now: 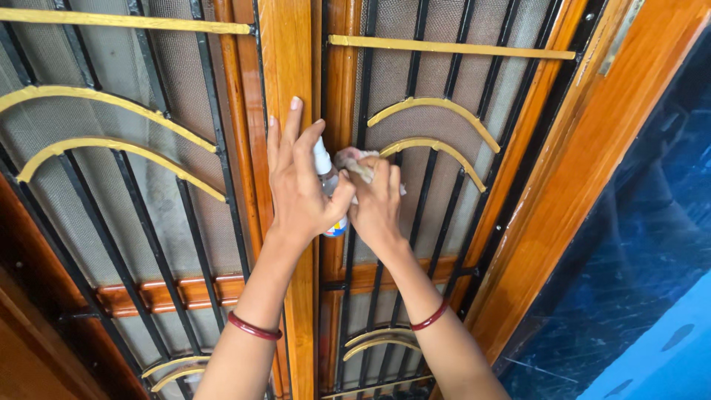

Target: The person cleans a wooden window frame with a mesh screen using a spray bottle and a cloth. They repeatedly spray the frame and wipe it down with the cloth, focusing on the vertical and horizontal wooden sections.

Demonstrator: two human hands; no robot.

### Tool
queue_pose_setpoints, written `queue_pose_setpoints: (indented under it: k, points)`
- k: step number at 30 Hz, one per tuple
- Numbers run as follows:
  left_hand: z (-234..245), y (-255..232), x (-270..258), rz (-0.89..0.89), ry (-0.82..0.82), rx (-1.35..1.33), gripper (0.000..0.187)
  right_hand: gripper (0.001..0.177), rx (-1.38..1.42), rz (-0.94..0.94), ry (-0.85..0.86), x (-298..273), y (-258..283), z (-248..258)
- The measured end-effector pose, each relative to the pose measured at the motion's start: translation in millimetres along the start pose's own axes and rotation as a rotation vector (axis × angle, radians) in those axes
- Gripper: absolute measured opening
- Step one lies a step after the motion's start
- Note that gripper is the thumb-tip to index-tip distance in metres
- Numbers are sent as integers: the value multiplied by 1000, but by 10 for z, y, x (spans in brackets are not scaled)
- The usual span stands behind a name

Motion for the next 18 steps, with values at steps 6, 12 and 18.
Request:
queue_pose_setpoints:
  k: [6, 12, 18]
  points:
    - [99, -156, -166, 46, -103, 99, 68, 34, 356, -187, 34, -435, -354, 14]
    - [50, -314, -234, 82, -175, -80, 69, 57, 1166, -835, -27, -1200, -337, 176]
    - [-177, -432, -409, 302, -88, -335, 80, 71, 1213, -737, -233, -1323, 96, 358]
Point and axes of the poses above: each hand's wrist, its own x-axis towards the middle knuckle, its own z-axis out of the back of the hand, y = z × x, the point moved 4 cm from there along x, towards the middle knuckle, and after that the axes turned 4 degrees about z, right-handed, at the moved point
